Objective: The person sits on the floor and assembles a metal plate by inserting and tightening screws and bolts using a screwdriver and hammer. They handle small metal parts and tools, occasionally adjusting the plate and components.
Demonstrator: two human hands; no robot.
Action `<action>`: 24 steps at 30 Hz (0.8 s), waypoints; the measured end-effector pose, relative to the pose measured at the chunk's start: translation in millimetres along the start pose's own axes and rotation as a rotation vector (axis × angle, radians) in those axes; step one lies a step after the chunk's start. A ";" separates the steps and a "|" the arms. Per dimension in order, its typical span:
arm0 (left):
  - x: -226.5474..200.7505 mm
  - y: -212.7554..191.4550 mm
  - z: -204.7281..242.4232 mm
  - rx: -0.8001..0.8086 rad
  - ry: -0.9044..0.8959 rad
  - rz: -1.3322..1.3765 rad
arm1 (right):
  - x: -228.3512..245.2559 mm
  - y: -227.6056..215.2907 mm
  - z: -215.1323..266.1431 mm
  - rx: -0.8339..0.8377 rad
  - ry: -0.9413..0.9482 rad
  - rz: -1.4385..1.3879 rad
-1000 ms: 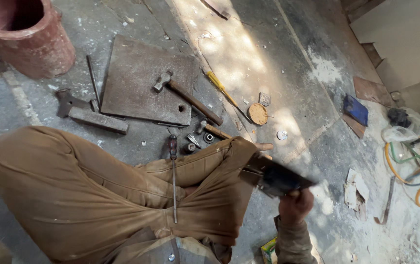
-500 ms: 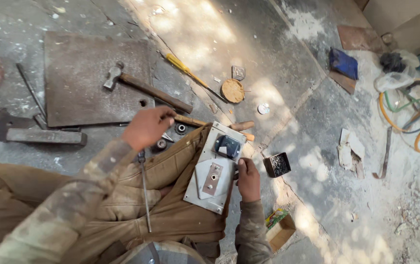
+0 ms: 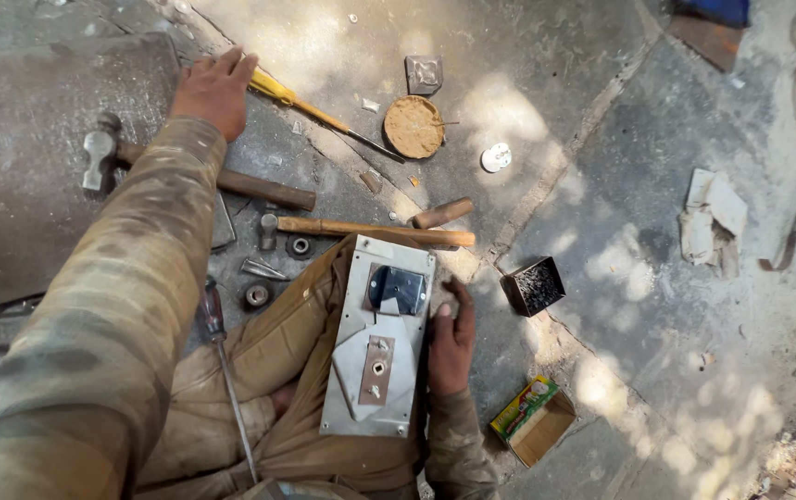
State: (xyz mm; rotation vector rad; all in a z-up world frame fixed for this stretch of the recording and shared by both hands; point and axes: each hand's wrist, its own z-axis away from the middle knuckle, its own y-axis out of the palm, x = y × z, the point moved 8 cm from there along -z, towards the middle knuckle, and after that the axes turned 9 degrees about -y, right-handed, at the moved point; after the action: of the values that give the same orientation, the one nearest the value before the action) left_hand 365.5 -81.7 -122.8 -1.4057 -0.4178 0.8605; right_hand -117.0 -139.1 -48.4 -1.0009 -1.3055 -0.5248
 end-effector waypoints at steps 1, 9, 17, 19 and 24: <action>-2.4 5.6 -3.8 -0.023 0.052 0.024 | 3.1 1.2 -5.3 0.010 -0.001 -0.008; -7.5 10.1 -19.5 0.031 -0.001 -0.201 | 28.8 39.7 -40.9 0.227 -0.260 0.162; 21.5 -152.0 114.8 -0.291 0.150 0.459 | 38.3 33.7 -13.9 0.231 -0.206 0.084; 74.4 -164.6 160.6 -0.236 -0.063 0.746 | 55.1 38.3 3.0 0.268 -0.310 0.159; 186.7 -148.0 250.1 -0.230 -0.500 1.134 | 81.4 47.0 27.5 0.276 -0.463 0.272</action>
State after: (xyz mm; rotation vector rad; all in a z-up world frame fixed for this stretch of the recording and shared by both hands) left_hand 346.7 233.8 16.6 -1.6079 -0.0413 2.1629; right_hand -75.1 -75.5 13.2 -1.0790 -1.5642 0.1052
